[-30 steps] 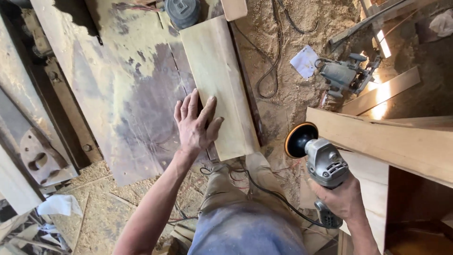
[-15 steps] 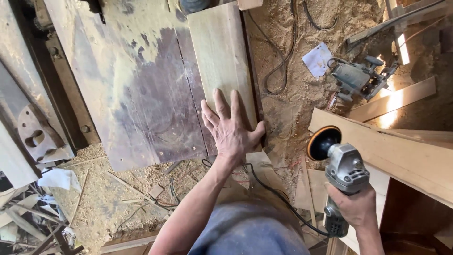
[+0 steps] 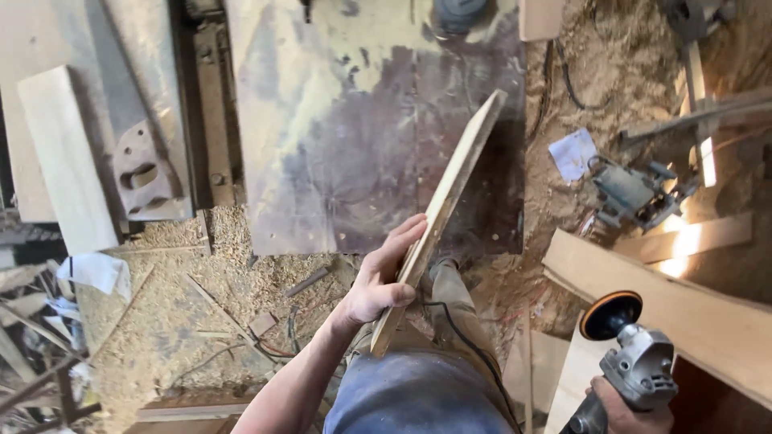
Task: The person uses a handheld power sander to smooth the surfaces and edges of several wooden boards on a workbench.
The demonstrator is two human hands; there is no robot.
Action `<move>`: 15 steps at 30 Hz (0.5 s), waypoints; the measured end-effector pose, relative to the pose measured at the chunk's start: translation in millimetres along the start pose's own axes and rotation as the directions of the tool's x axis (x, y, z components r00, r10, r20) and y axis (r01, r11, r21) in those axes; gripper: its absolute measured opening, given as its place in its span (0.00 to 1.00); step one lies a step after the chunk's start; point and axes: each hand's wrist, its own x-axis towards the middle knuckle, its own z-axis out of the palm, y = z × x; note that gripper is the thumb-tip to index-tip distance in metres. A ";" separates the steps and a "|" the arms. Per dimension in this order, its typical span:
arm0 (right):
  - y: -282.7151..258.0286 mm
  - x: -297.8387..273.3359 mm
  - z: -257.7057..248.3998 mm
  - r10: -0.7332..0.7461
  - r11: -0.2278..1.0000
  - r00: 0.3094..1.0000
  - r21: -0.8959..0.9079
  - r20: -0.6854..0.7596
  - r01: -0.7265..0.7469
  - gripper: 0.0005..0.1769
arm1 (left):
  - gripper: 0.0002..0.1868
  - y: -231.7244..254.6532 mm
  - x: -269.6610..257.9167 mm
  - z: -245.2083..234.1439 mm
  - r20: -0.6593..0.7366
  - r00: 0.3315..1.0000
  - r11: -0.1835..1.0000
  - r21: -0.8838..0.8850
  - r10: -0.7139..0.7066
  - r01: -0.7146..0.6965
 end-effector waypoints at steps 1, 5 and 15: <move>2.1 -3.9 2.0 -0.011 0.999 1.000 0.052 -0.012 0.011 0.10 | 0.49 -4.6 -2.5 -2.4 0.015 1.000 0.999 -0.039 0.007 -0.006; 4.3 -8.7 2.7 -0.145 0.988 0.989 0.043 -0.018 0.145 0.08 | 0.47 -14.2 -10.2 -5.8 0.006 1.000 0.975 -0.221 -0.005 0.006; -7.8 -24.1 3.8 -0.225 0.973 0.972 0.072 0.067 0.220 0.14 | 0.46 -13.2 -17.0 -8.3 0.017 0.976 0.840 -0.507 -0.216 0.194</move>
